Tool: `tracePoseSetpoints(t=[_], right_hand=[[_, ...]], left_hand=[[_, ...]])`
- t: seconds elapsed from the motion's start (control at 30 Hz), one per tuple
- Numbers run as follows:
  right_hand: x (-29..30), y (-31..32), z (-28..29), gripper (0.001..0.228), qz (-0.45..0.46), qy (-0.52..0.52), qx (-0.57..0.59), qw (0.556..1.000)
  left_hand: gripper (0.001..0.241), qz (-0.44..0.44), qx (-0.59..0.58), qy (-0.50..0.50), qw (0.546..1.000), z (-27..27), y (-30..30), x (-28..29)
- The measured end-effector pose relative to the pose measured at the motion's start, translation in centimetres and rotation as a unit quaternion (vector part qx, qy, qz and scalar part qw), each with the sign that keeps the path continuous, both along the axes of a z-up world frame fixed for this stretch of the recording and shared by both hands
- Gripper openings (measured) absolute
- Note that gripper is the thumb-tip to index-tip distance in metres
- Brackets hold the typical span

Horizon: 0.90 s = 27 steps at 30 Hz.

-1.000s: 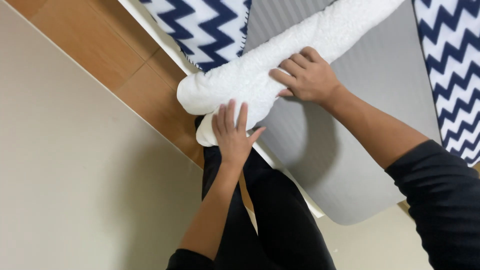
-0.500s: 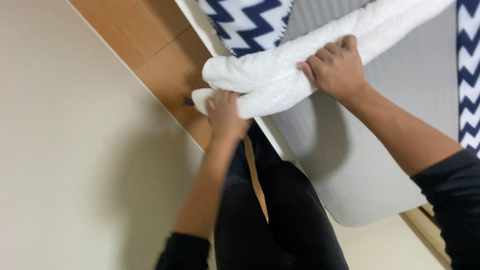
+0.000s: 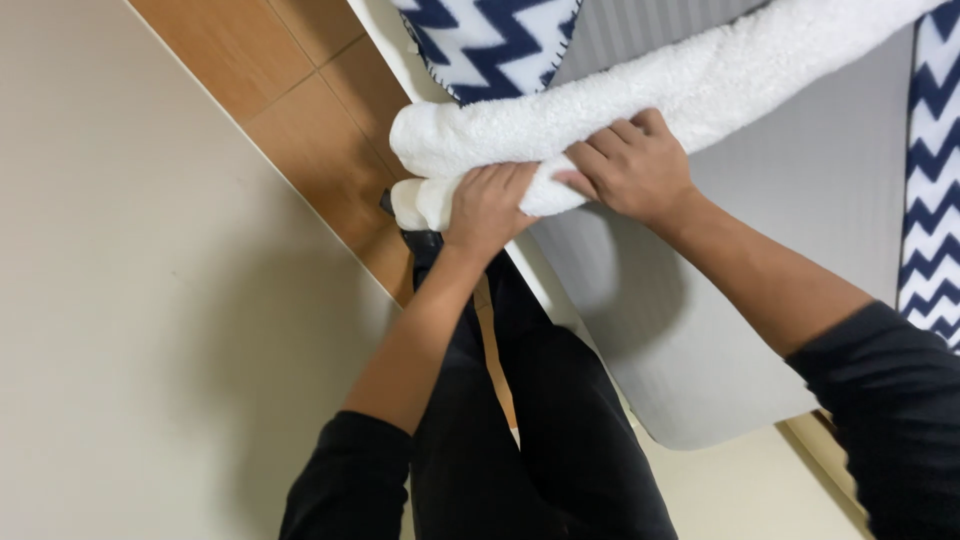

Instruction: The person folds a white towel on a bed with a zigzag-patterned blanket, rolling it into a tight cylinder. They then retrieve another white towel from a wooden rack, unfold it, and fold it into a rectangular shape on the bed.

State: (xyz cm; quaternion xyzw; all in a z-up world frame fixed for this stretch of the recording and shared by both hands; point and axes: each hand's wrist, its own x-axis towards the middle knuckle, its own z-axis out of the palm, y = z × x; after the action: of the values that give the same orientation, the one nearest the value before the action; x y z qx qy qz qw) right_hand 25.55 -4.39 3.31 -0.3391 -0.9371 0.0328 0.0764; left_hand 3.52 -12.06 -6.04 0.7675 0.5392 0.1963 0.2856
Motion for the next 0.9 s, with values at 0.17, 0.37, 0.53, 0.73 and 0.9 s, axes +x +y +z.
tracePoseSetpoints(t=[0.17,0.37,0.53,0.73,0.9], right_hand=[[-0.9,0.3,-1.3,0.033,-0.077,-0.023,0.003,0.997],[-1.2,-1.8,-1.1,0.029,-0.140,0.000,-0.010,0.990],[-0.9,-2.6,-1.6,0.021,-0.243,0.103,0.059,0.963],[-0.5,-2.3,-4.2,0.020,-0.389,0.098,-0.054,0.914],[10.2,3.8,2.1,0.037,-0.272,0.058,0.072,0.958]], left_hand=[[0.079,0.075,0.204,0.046,0.975,2.6,-2.0,-1.0],[0.087,-0.001,0.070,0.054,0.996,-3.6,-3.0,-3.9],[0.081,0.071,0.028,0.122,0.990,1.1,-3.4,-1.5],[0.089,0.027,0.076,0.037,0.996,9.0,3.6,5.2],[0.083,-0.028,0.130,0.104,0.986,5.2,4.5,5.4]])
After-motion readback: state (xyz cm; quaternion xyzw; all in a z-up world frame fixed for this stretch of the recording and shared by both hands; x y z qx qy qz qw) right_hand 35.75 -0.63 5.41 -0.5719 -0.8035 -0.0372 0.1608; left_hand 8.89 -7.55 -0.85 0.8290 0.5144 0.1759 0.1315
